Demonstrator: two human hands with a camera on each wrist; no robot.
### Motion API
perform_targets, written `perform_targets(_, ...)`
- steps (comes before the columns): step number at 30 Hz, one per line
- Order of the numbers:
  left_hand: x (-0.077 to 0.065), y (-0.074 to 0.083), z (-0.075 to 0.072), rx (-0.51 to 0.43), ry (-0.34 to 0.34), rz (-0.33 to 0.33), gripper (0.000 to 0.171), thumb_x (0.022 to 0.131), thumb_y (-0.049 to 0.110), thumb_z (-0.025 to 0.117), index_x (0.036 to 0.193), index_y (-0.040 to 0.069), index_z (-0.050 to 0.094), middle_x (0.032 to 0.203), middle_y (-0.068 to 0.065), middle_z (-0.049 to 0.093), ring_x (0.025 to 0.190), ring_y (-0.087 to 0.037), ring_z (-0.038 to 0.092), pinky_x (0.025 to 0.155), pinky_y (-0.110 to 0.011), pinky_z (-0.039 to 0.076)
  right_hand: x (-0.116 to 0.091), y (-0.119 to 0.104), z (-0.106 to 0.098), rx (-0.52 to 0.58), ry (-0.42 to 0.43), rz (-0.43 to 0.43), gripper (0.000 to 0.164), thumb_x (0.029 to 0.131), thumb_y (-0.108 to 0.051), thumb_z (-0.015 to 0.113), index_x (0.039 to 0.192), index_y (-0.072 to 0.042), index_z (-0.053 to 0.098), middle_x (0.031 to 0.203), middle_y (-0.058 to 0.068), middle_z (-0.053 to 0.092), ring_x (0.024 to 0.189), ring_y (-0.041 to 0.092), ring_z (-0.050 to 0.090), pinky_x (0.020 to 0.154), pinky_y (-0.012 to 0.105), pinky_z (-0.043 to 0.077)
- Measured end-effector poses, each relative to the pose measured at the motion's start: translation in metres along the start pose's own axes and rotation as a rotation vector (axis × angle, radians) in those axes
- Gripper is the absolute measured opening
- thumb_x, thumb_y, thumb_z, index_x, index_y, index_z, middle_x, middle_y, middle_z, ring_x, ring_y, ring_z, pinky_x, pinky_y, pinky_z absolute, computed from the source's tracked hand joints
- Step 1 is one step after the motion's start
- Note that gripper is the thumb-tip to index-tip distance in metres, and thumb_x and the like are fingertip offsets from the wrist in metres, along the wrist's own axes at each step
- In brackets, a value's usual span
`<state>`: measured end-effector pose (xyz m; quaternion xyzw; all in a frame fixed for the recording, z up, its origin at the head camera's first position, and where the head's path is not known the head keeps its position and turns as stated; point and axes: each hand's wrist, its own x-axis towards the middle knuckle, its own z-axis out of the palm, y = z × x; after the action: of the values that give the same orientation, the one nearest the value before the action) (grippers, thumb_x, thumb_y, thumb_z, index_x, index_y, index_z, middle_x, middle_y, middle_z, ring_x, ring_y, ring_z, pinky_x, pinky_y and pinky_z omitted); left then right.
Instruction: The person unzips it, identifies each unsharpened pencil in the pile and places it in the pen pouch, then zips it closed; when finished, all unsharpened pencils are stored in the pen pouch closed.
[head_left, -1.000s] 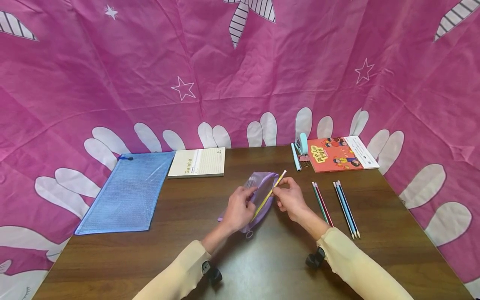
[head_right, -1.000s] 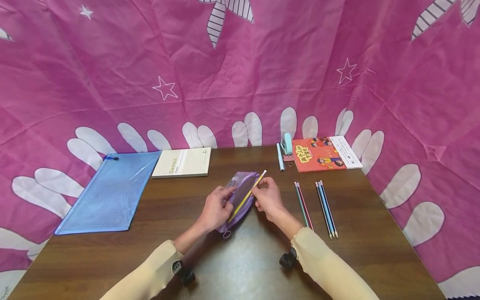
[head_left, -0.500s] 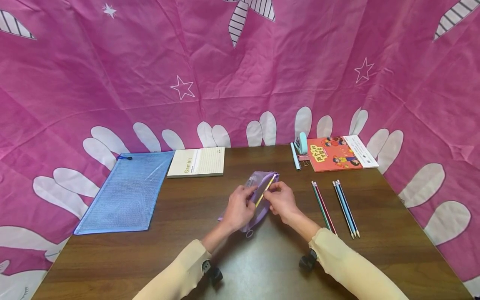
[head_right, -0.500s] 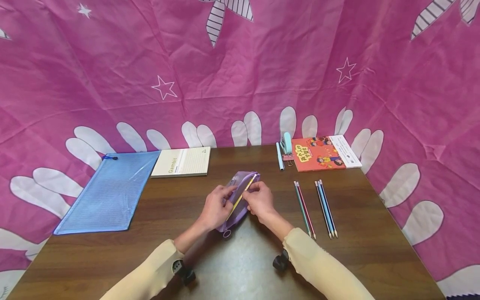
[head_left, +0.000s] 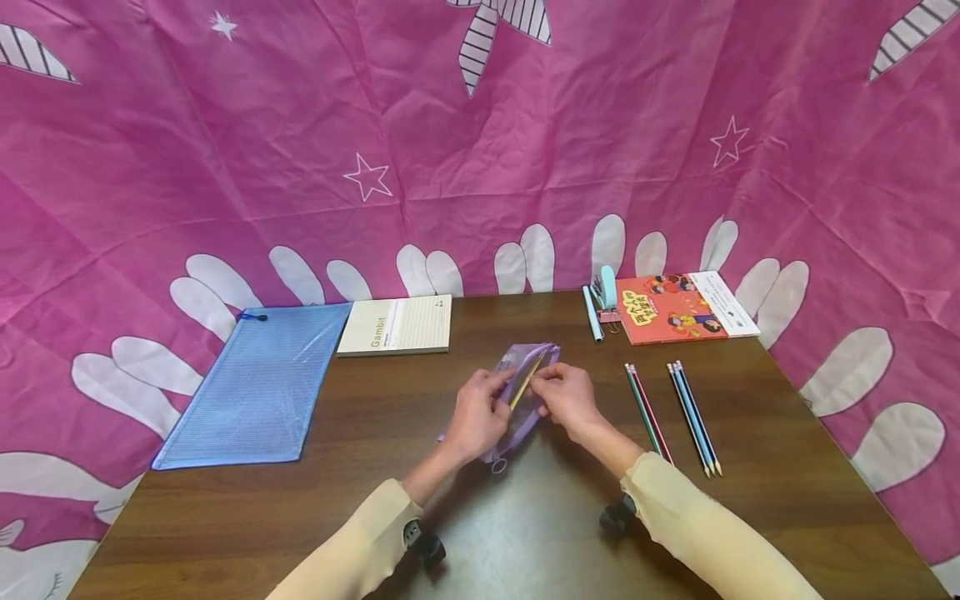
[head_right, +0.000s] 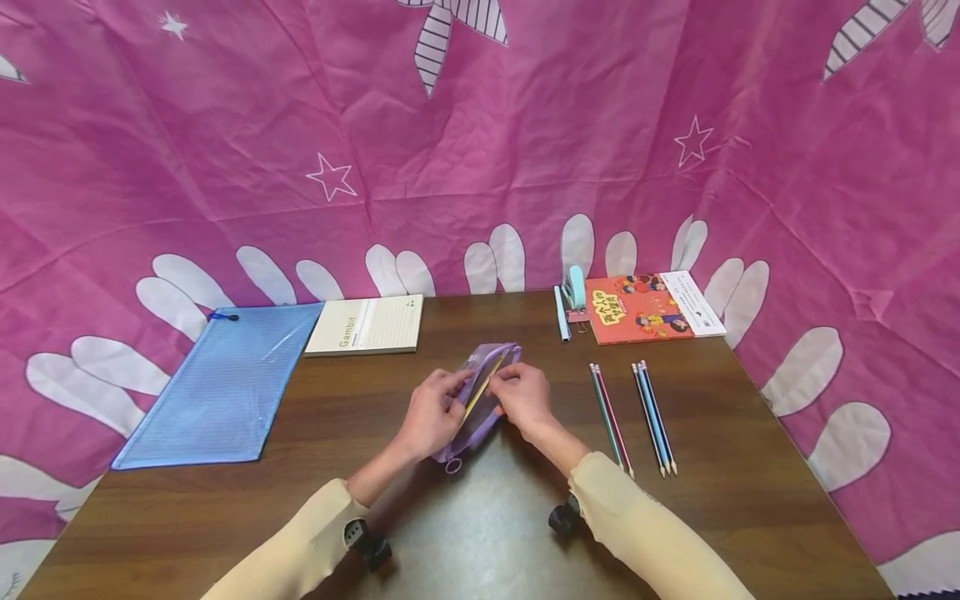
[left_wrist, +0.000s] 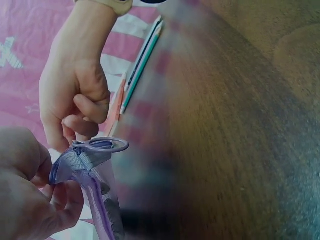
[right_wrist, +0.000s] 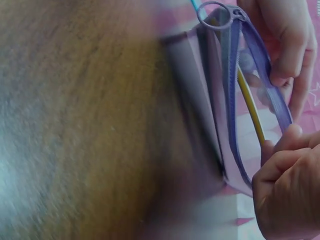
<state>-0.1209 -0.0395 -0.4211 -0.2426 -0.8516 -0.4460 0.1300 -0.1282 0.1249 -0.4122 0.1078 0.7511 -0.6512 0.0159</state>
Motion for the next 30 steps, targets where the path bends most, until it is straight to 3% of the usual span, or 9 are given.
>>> perform_targets(6, 0.004, 0.000, -0.006, -0.035, 0.076, 0.009, 0.051, 0.071, -0.016, 0.053, 0.119, -0.009, 0.067, 0.093, -0.018, 0.061, 0.080, -0.027, 0.064, 0.067, -0.029, 0.056, -0.001, -0.006, -0.010, 0.017, -0.011, -0.023, 0.014, 0.092, -0.005, 0.060, 0.101, 0.005, 0.062, 0.075, 0.008, 0.069, 0.046, 0.011, 0.050, 0.039, 0.020, 0.033)
perform_targets(18, 0.011, -0.002, -0.016, -0.040, 0.209, -0.068, 0.050, 0.071, -0.015, 0.051, 0.116, -0.006, 0.070, 0.093, -0.017, 0.064, 0.080, -0.029, 0.067, 0.069, -0.034, 0.057, -0.001, -0.010, -0.025, -0.017, 0.011, -0.005, 0.017, 0.095, -0.007, 0.056, 0.106, 0.005, 0.061, 0.079, 0.009, 0.069, 0.049, 0.012, 0.051, 0.040, 0.021, 0.034)
perform_targets(24, 0.012, -0.004, -0.018, -0.038, 0.225, -0.116, 0.050, 0.072, -0.015, 0.051, 0.116, -0.005, 0.071, 0.095, -0.016, 0.065, 0.083, -0.029, 0.068, 0.074, -0.038, 0.057, -0.002, -0.009, -0.030, -0.042, 0.017, 0.006, 0.021, 0.098, -0.009, 0.056, 0.111, 0.006, 0.060, 0.082, 0.009, 0.069, 0.049, 0.012, 0.051, 0.042, 0.021, 0.036)
perform_targets(30, 0.011, -0.001, -0.016, -0.035, 0.207, -0.094, 0.048, 0.074, -0.015, 0.052, 0.117, -0.006, 0.070, 0.094, -0.016, 0.065, 0.083, -0.029, 0.068, 0.072, -0.037, 0.057, -0.002, -0.007, -0.036, -0.027, 0.017, -0.006, 0.021, 0.096, -0.008, 0.055, 0.110, 0.007, 0.059, 0.079, 0.007, 0.069, 0.049, 0.011, 0.052, 0.041, 0.020, 0.035)
